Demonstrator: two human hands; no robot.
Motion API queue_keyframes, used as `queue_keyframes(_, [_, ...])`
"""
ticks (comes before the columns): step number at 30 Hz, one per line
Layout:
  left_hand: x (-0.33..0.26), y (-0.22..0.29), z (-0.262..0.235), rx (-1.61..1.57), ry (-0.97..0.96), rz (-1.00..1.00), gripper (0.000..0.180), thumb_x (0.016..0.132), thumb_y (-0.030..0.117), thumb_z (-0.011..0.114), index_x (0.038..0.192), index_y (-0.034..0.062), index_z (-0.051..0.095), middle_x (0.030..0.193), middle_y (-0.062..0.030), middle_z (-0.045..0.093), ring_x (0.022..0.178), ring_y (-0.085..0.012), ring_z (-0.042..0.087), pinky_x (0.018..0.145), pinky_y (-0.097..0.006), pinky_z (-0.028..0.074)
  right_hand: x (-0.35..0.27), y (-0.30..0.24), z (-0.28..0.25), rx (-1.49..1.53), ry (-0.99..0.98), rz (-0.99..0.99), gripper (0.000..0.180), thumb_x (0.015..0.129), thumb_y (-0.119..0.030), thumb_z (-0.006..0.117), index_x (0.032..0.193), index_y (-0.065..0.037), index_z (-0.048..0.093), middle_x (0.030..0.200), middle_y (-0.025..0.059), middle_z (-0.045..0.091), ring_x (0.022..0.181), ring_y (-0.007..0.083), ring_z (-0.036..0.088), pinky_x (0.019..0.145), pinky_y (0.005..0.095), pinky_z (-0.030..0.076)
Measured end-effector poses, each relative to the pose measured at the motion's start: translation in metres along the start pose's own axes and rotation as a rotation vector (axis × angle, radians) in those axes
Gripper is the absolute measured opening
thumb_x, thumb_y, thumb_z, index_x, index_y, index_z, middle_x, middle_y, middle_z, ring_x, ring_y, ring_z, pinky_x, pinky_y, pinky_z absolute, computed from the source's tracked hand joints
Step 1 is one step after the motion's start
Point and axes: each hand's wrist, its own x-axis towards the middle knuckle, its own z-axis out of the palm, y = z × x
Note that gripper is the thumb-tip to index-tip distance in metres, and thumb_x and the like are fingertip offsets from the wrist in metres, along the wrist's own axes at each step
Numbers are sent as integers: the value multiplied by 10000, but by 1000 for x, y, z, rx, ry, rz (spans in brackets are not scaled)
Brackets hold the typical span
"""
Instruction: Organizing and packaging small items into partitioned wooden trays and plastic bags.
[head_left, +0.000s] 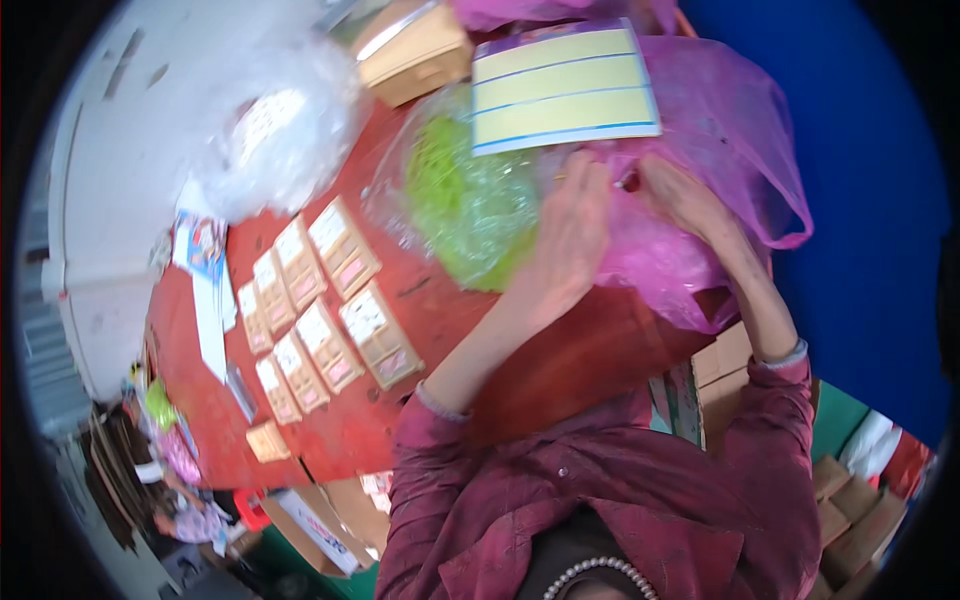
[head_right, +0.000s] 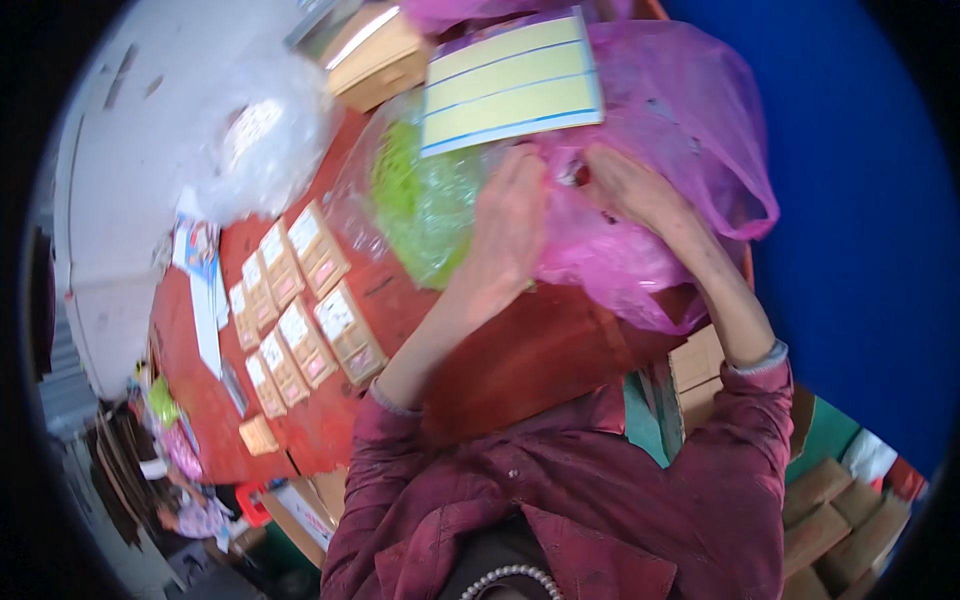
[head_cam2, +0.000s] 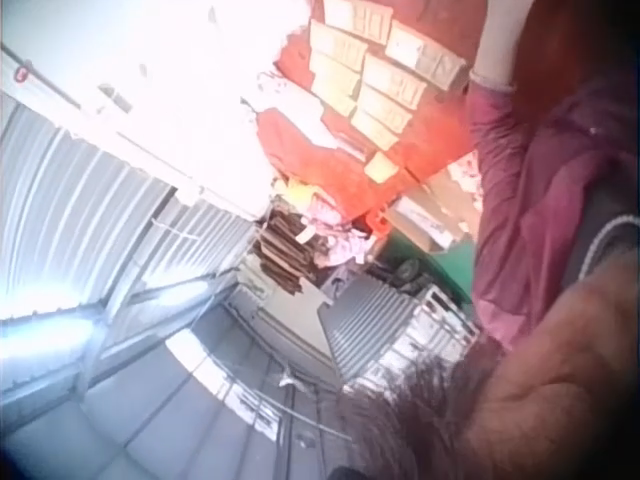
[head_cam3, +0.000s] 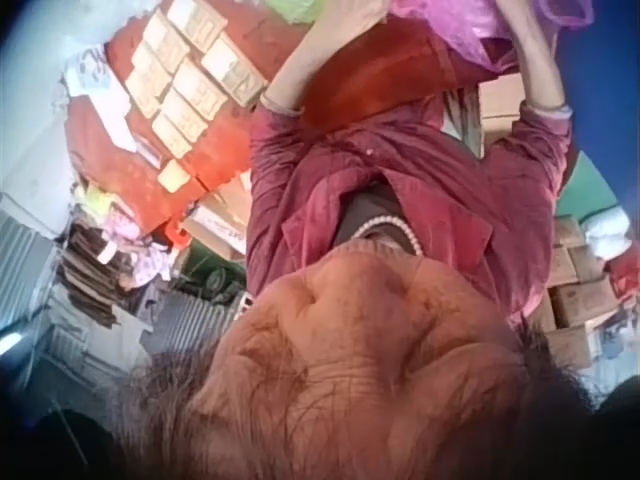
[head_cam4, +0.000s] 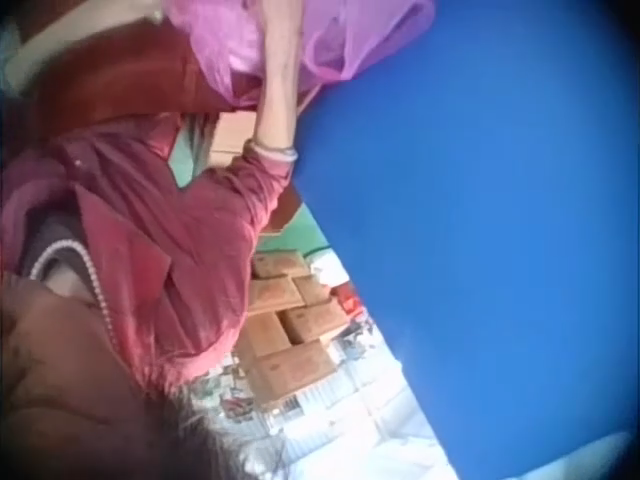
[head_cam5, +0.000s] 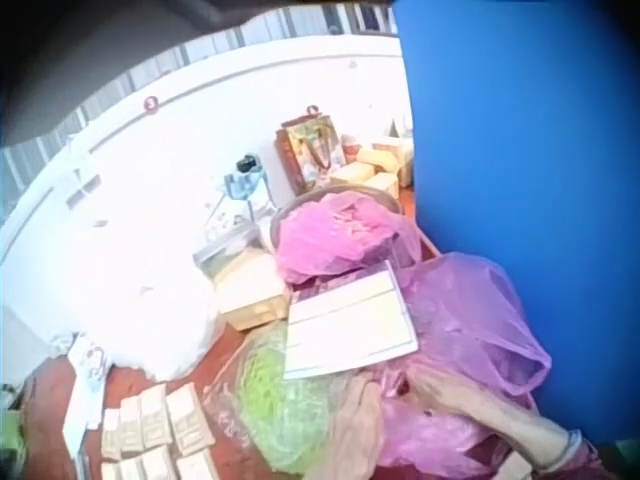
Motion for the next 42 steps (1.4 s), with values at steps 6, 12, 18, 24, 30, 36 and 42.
queue_keyframes(6, [-9,10,-4,5,103,21,170,707,-122,482,861,-51,488,959,-237,503,820,-428,519,674,-458,434,-15,10,49,124,593,-431,290,822,-102,526,1063,42,451,1042,214,521,957,354,505,831,388,419])
queue_keyframes(12, [-25,5,-14,-32,41,-78,256,648,-153,469,887,-65,481,1002,-237,456,915,-412,496,771,-452,439,-2,-31,-2,-47,-62,75,281,858,-85,474,1108,-5,573,1030,204,605,970,347,573,847,373,443])
queue_keyframes(18, [-30,5,-15,-94,127,-94,139,719,-88,503,848,-46,469,874,-204,507,771,-411,511,628,-447,406,-28,-23,-16,265,401,283,279,784,-48,584,1060,-28,614,952,92,654,836,161,593,728,302,454])
queue_keyframes(24, [-30,16,-26,-197,137,-151,185,695,-108,468,866,-50,506,907,-204,550,788,-400,550,660,-392,450,-49,-10,-29,386,400,291,268,744,-62,609,1007,-19,641,840,1,631,720,76,529,649,246,427])
queue_keyframes(30, [-31,15,-24,-189,110,-100,249,683,-133,448,910,-60,519,944,-211,539,815,-401,546,702,-406,453,-57,-17,-31,491,412,316,225,758,-94,601,955,-3,658,715,-13,601,656,35,492,595,224,407])
queue_keyframes(36, [-28,34,-33,-141,151,-186,221,741,-69,540,962,-53,542,1023,-214,558,891,-391,564,761,-395,461,-59,-13,-35,479,382,273,199,764,-79,622,935,15,664,719,-39,609,624,30,492,564,210,404])
queue_keyframes(42, [-28,62,-46,-217,201,-94,277,768,-23,619,1043,-18,586,1109,-125,582,995,-224,580,853,-282,447,-74,-21,-54,629,375,196,194,754,-70,634,923,19,668,703,-24,609,583,25,496,518,198,399])
